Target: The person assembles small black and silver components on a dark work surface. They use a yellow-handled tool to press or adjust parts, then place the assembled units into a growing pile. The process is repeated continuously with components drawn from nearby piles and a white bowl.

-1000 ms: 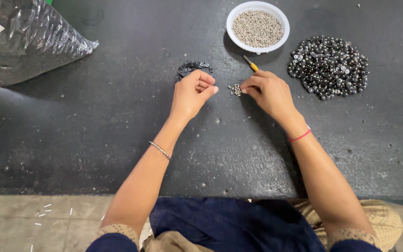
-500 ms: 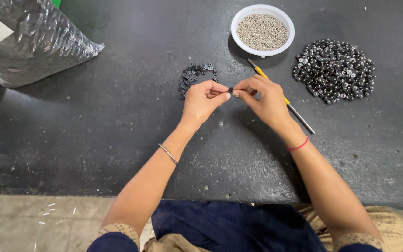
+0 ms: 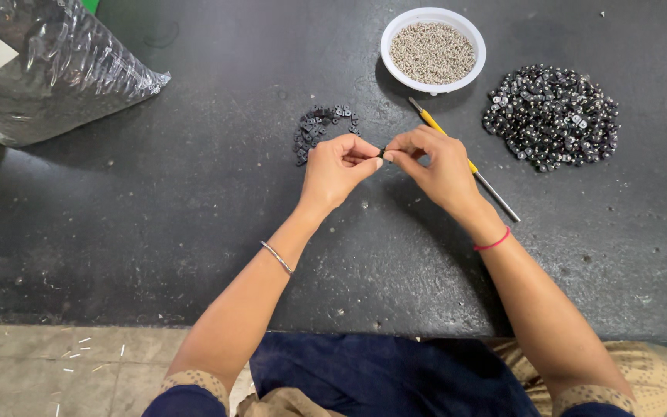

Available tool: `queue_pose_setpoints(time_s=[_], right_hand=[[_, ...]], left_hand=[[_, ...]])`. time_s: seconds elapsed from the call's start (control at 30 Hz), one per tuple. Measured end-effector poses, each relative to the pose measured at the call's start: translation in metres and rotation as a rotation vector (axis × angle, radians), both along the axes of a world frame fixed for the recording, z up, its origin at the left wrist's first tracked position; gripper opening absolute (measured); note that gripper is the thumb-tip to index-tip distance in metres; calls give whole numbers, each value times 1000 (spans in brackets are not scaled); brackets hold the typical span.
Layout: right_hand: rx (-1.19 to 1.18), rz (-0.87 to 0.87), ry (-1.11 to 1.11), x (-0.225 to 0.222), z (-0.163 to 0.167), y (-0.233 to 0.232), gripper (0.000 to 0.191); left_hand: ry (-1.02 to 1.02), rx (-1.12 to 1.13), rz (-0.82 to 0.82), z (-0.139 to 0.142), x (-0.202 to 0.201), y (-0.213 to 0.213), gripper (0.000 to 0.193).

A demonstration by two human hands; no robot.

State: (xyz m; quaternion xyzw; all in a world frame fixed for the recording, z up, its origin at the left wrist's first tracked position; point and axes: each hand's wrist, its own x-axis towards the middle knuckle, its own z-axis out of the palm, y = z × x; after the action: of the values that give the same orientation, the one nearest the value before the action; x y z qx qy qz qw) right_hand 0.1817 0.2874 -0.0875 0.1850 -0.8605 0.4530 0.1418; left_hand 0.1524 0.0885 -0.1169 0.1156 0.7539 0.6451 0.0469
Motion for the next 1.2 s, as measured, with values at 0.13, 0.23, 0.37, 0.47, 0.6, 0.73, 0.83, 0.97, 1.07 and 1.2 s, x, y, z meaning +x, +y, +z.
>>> queue_pose_setpoints(time_s=[0.13, 0.23, 0.37, 0.47, 0.6, 0.73, 0.83, 0.97, 1.07, 1.2], right_hand=[[-173, 48, -103, -2, -2, 4, 19], [-305, 112, -276, -6, -4, 10, 22], [-361, 157, -336, -8, -10, 15, 21], [-351, 149, -310, -9, -13, 17, 19], [-408, 162, -292, -9, -15, 18, 18], [-478, 145, -299, -9, -18, 16, 18], [-568, 172, -300, -10, -18, 13, 18], [-610, 210, -344, -8, -15, 10, 21], [-287, -36, -205, -8, -11, 9, 21], [113, -154, 15, -11, -11, -2, 19]], left_hand=[[-7, 54, -29, 3, 1, 1, 14], [9, 108, -58, 6, 1, 4, 13], [10, 111, -52, 9, 5, 6, 13], [7, 150, -66, 11, 6, 7, 13], [-2, 216, -81, 9, 6, 9, 13], [-31, 330, -95, 3, 5, 13, 16], [-93, 446, -100, -1, 5, 14, 19], [-112, 557, -135, 0, 5, 5, 20], [-236, 699, -131, 5, 2, -12, 16], [-309, 750, -116, 10, 1, -34, 14]])
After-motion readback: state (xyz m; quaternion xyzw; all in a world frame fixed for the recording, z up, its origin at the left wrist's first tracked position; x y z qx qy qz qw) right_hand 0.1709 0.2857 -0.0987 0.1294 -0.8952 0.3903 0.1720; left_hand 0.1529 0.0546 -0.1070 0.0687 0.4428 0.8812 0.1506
